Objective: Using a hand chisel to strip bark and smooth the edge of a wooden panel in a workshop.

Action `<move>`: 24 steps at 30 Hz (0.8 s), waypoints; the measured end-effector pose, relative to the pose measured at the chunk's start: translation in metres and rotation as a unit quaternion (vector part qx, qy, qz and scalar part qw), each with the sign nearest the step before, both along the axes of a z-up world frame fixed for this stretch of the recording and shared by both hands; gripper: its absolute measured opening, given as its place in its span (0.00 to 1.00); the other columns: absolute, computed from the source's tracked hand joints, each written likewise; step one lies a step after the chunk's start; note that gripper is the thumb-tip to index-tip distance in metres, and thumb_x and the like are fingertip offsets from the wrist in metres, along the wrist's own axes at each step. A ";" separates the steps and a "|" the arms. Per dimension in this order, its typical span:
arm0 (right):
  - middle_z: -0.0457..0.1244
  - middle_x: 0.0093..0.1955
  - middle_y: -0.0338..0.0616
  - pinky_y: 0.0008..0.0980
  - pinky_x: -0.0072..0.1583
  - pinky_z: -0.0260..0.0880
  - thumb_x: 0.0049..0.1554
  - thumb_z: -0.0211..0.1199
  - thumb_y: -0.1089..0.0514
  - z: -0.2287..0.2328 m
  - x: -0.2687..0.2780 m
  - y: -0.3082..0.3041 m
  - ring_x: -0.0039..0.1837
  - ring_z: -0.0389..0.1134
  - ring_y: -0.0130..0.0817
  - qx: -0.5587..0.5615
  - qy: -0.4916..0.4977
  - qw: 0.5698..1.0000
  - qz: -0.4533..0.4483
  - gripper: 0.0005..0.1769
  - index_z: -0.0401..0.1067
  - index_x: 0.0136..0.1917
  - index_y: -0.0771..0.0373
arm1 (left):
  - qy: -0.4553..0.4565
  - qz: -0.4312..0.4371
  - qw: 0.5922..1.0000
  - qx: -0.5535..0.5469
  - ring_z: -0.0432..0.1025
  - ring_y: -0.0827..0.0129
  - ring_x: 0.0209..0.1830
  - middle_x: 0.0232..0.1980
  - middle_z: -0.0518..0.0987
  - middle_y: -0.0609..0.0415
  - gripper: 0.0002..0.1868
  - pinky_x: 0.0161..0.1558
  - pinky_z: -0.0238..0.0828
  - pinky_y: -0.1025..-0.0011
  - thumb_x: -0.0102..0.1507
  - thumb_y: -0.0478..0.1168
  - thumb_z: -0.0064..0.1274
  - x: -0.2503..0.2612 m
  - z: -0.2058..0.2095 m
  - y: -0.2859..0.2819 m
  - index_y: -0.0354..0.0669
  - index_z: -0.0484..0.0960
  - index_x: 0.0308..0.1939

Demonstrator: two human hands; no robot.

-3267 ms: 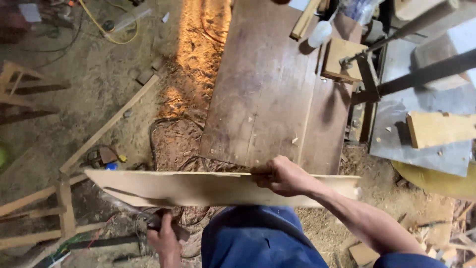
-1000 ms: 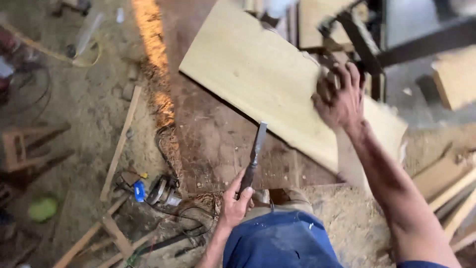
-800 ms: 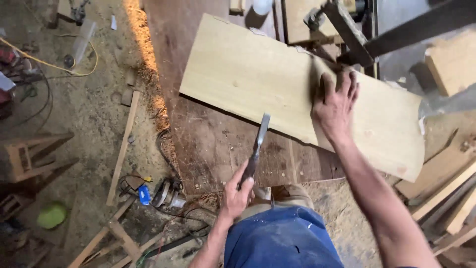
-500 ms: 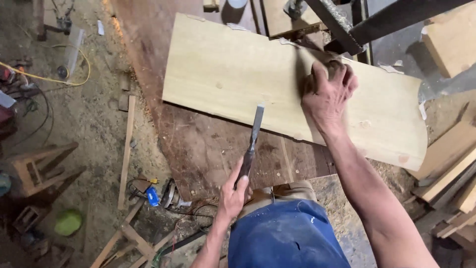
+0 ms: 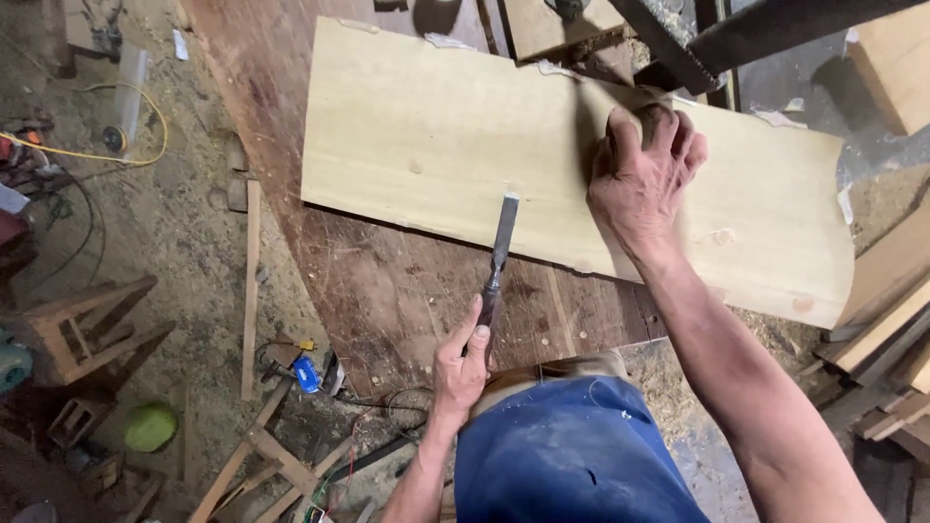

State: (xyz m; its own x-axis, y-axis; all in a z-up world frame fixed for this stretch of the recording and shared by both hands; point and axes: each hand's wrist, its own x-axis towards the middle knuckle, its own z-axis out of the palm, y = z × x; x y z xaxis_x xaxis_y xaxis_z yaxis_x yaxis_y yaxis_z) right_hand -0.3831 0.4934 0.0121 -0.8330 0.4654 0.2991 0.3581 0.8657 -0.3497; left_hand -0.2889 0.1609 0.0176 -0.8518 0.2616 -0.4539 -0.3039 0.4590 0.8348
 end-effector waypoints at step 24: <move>0.52 0.63 0.62 0.57 0.61 0.47 0.56 0.59 0.65 0.015 0.003 -0.004 0.63 0.51 0.55 -0.041 -0.106 0.993 0.027 0.21 0.62 0.62 0.54 | 0.100 -0.043 0.994 0.012 0.59 0.78 0.20 0.35 0.86 0.60 0.20 0.21 0.59 0.73 0.72 0.42 0.49 -0.006 0.010 0.007 0.56 0.74 0.69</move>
